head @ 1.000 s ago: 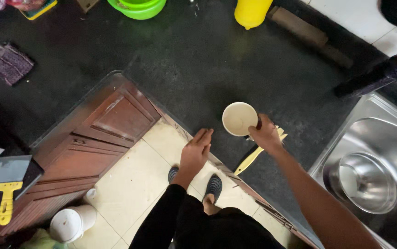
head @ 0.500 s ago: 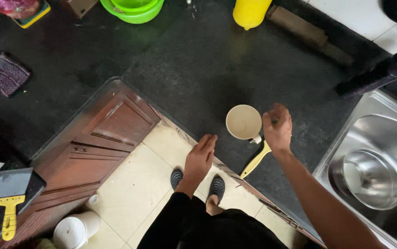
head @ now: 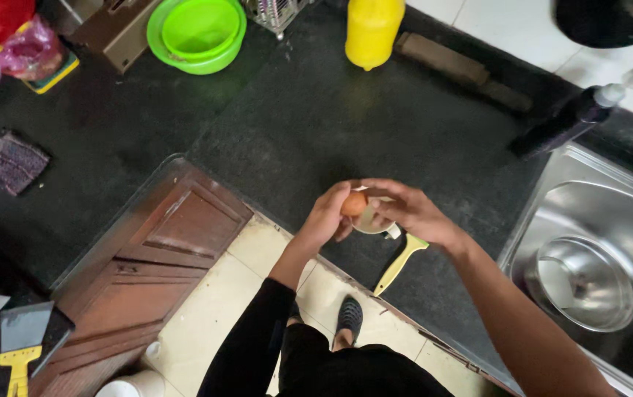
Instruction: The person takes an egg from a crate, cracks it into a cup, whisks it with chopsticks, and then walks to a counter to put it down next to a brush.
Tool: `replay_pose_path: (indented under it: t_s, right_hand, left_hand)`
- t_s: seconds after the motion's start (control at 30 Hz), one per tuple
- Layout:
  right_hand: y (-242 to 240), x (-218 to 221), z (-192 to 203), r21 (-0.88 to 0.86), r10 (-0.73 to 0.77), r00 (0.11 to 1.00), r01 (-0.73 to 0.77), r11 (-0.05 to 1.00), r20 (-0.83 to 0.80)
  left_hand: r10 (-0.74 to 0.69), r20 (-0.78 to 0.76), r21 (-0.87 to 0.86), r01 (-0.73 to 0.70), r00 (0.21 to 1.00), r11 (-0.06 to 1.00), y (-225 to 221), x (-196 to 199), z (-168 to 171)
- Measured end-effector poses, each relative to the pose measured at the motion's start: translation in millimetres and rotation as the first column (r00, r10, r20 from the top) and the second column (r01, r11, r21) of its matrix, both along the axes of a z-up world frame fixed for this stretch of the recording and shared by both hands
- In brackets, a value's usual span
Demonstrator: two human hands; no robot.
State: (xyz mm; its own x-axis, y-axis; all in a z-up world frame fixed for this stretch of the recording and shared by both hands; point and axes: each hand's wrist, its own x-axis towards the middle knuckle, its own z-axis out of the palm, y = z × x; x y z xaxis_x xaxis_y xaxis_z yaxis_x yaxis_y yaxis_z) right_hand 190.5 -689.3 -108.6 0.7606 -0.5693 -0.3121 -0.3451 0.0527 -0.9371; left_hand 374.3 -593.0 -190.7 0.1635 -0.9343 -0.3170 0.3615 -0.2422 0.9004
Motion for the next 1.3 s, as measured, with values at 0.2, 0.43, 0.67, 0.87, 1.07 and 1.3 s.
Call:
replay_pose_path:
  t_s: [0.2,0.43,0.67,0.87,1.07,1.3]
  right_hand:
    - [-1,-10,3,-0.013,-0.017,0.957,0.022,1.000,0.290]
    - [-15,-27,-26,-0.071,-0.143,0.988,0.147,0.987,0.064]
    - [-12,-18,-33,-0.299,-0.107,0.991,0.080,0.951,-0.075]
    - [-11,-14,-29,-0.484,-0.114,0.982,0.029,0.875,-0.149]
    - [-20,-17,-30,-0.495,-0.114,0.986,0.039,0.868,-0.123]
    - [-8,-14,-12,-0.513,-0.133,0.977,0.028,0.858,-0.169]
  left_hand:
    - [-0.054,0.311,-0.257,0.139,0.949,0.956,-28,-13,13]
    - [-0.017,0.722,-0.182,0.214,0.691,0.960,-28,-11,37]
    - [-0.059,0.758,-0.045,0.142,0.649,0.989,-34,-22,47]
    - [-0.079,0.850,0.029,0.102,0.521,0.994,-41,-26,40]
    - [-0.070,0.751,-0.088,0.204,0.657,0.975,-43,-12,18]
    - [-0.071,0.839,-0.019,0.160,0.540,0.987,-41,-25,25]
